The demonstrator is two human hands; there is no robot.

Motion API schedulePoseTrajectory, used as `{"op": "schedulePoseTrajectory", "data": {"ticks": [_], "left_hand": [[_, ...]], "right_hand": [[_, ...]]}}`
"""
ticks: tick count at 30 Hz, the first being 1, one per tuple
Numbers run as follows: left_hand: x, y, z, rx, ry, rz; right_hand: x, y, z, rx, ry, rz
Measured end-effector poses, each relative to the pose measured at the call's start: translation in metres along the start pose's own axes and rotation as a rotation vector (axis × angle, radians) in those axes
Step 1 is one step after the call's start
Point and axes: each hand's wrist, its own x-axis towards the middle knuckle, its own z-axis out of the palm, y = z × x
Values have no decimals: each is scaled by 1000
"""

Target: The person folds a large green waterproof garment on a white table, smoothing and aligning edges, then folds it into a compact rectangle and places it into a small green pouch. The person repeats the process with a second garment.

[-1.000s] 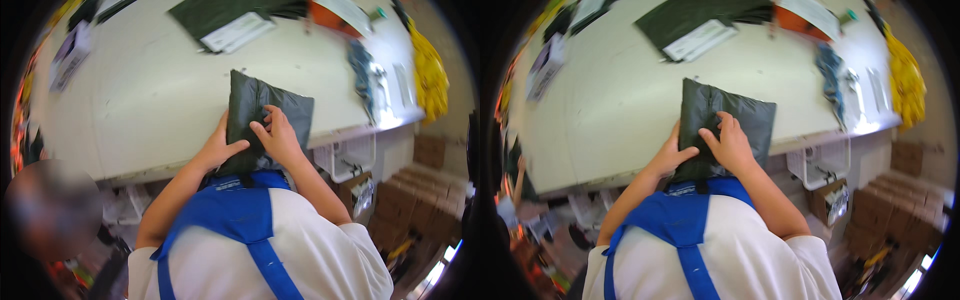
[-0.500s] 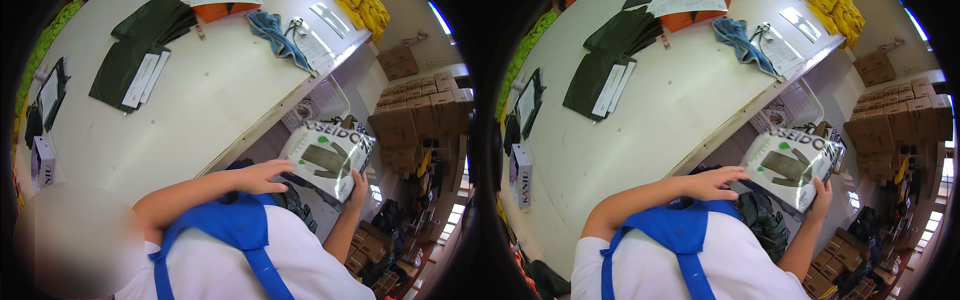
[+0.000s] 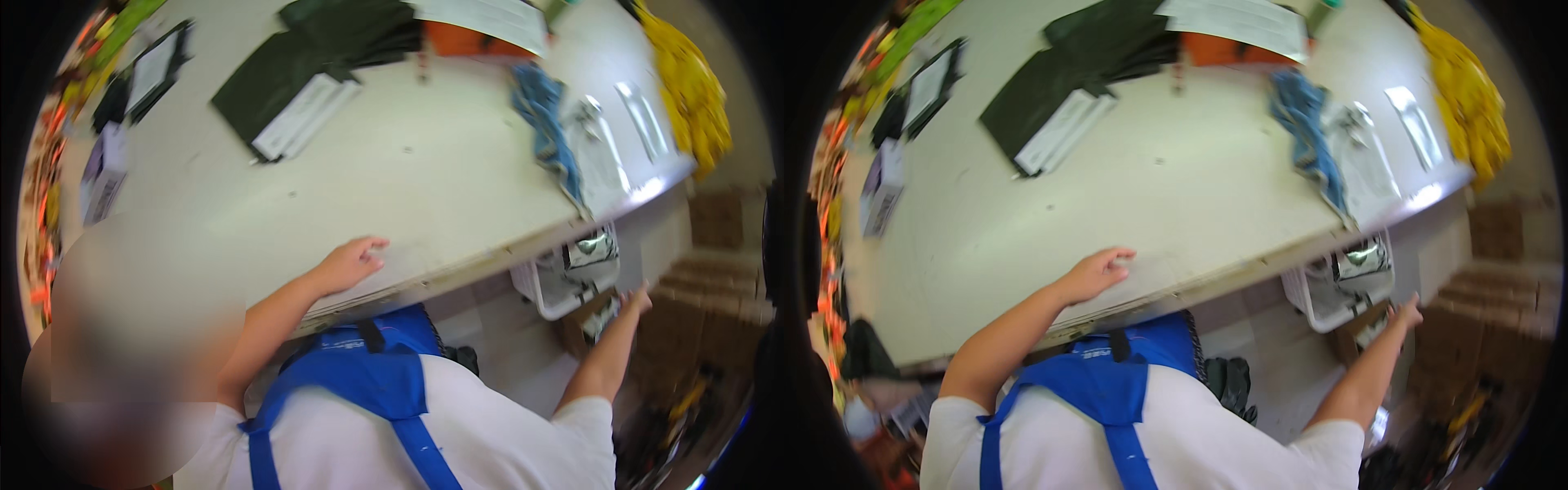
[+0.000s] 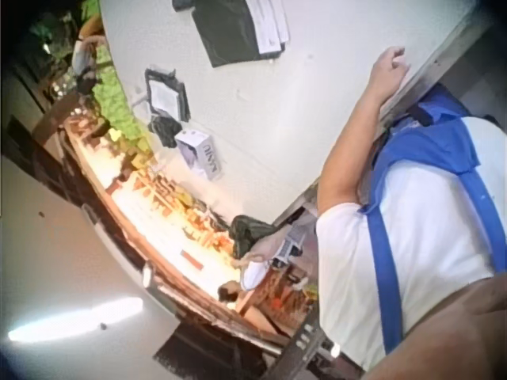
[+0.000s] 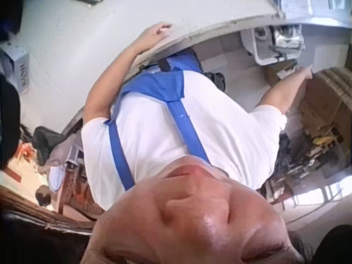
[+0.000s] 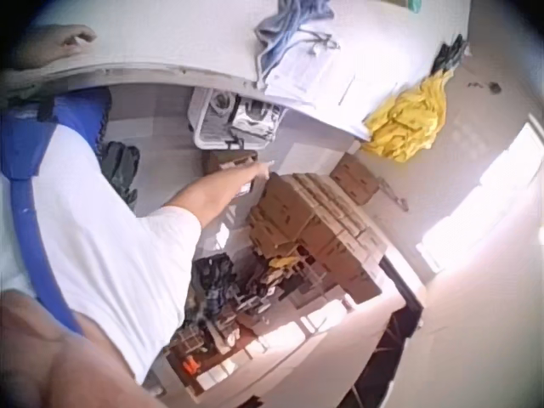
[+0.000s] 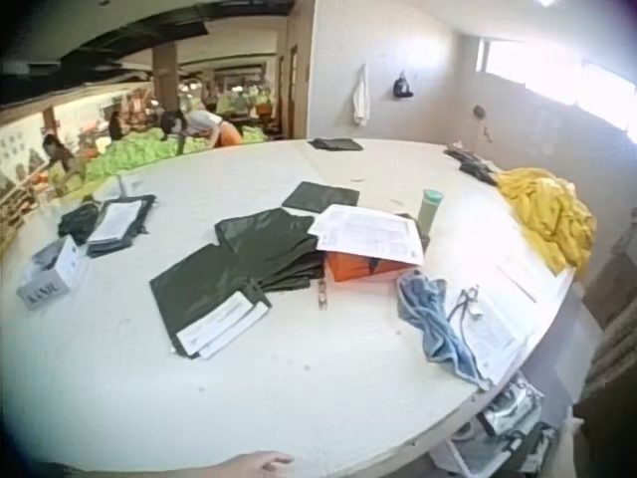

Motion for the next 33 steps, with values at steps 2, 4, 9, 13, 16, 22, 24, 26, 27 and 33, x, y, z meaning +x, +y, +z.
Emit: {"op": "schedulePoseTrajectory", "data": {"ticks": [2, 4, 9, 13, 16, 22, 24, 26, 27, 33], "left_hand": [[15, -24, -34, 113, 264, 35], [37, -59, -80, 270, 621, 87], [60, -99, -165, 292, 1216, -338], [41, -129, -135, -283, 1137, 29], [-22, -137, -68, 255, 1166, 5], [-265, -235, 53, 410, 1762, -738], [-332, -295, 131, 225, 1991, -961], [-371, -359, 250, 17, 1971, -1362], [-376, -378, 300, -145, 1926, -1462], [-310, -465, 486, -977, 1423, -1603]], "right_hand": [[-16, -7, 19, 43, -128, -102], [-52, -19, 47, 166, -305, -146], [-200, -35, 129, 93, -736, -333], [-341, 11, 175, -90, -1201, -488], [-420, 82, 178, -269, -1541, -685], [-575, 124, 112, -588, -2083, -1451], [-591, 145, 110, -569, -2151, -1695], [-611, 163, 107, -437, -2202, -1836], [-615, 173, 107, -438, -2194, -1867], [-612, 209, 117, -294, -1896, -2184]]}}
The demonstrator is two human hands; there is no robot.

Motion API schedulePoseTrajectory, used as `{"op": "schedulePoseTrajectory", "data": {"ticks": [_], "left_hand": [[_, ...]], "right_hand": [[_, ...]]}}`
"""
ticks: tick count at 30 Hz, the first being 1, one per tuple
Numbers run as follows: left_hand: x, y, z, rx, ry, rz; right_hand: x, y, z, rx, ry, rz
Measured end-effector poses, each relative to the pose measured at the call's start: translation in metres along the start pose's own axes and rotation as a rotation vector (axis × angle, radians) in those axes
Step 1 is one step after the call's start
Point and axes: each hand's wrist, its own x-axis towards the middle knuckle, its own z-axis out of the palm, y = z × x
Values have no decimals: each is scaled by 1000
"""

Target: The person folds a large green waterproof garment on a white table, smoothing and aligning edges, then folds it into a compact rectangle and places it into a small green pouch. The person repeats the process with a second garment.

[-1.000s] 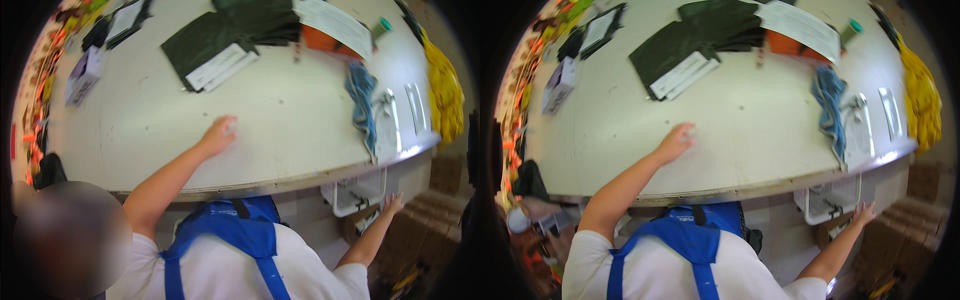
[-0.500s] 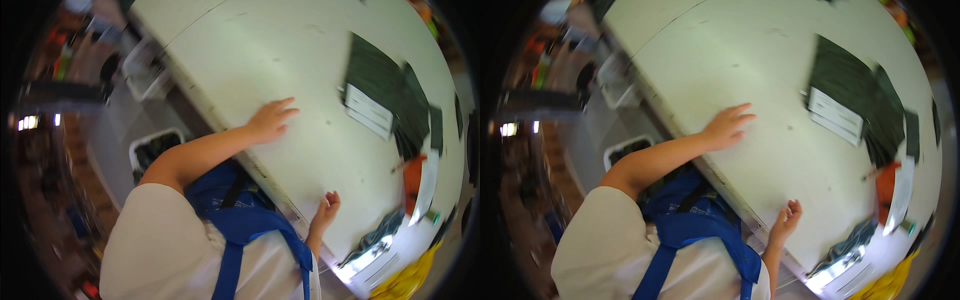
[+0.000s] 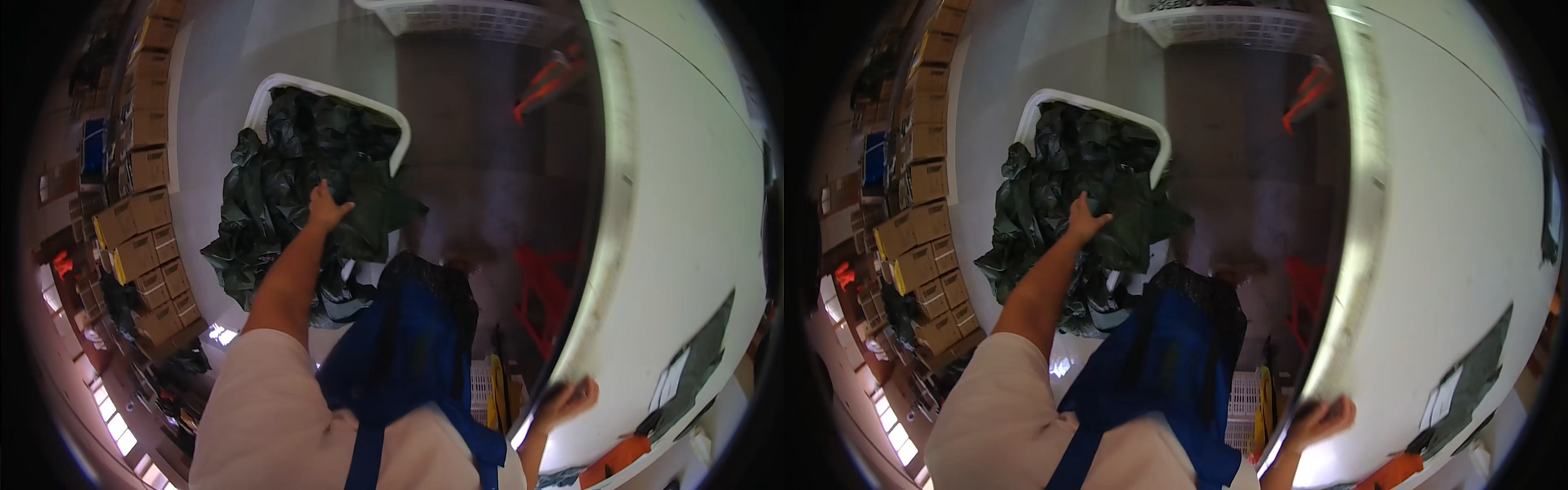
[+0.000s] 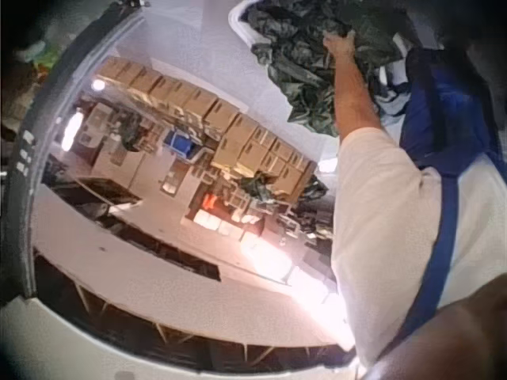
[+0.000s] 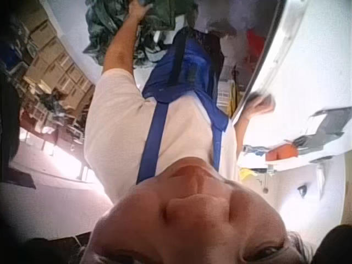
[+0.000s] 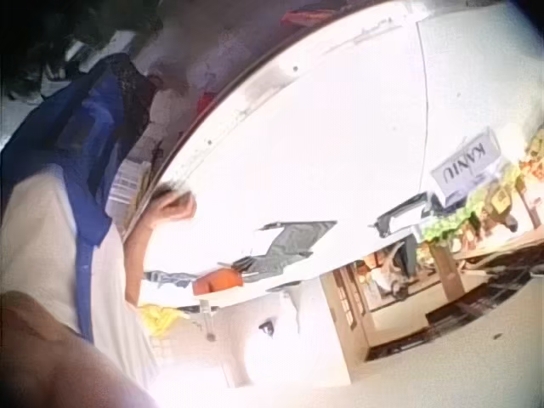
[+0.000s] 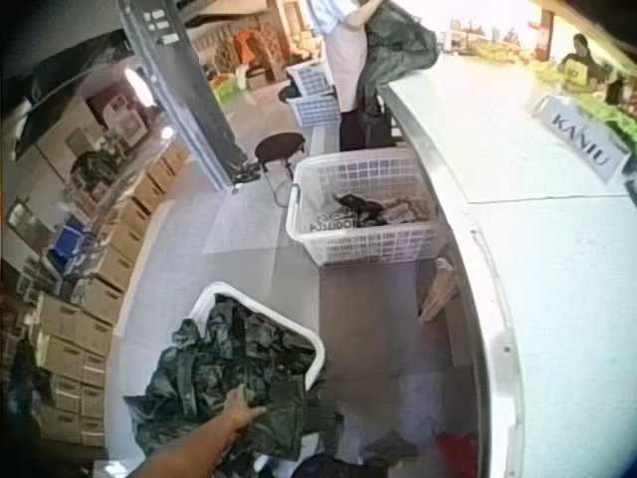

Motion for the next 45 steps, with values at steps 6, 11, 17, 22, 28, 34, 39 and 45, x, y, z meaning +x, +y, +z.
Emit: {"op": "schedulePoseTrajectory", "data": {"ticks": [6, 11, 17, 22, 28, 34, 39, 45], "left_hand": [[78, 44, -5, -29, 52, -369], [96, -33, 52, -876, -89, -264], [-84, -17, -83, -1570, -478, -387], [-232, 61, -194, -1818, -921, -291], [-295, 173, -278, -1457, -1363, 844], [-280, 105, -296, -1381, -286, 863], [-268, -22, -262, -306, 9, 493], [-242, 63, -180, -75, -385, 547]], "right_hand": [[1, -4, -1, -306, -5, 46], [4, 6, -3, -413, -20, 88], [49, -156, 42, 367, -303, -265], [16, -274, 136, 877, -1248, 692], [9, -428, 117, 779, -1853, 693], [102, -401, 21, 1152, -1738, 412], [159, -330, -81, 1716, -1115, -3], [230, -289, -203, 1541, -112, -346]]}}
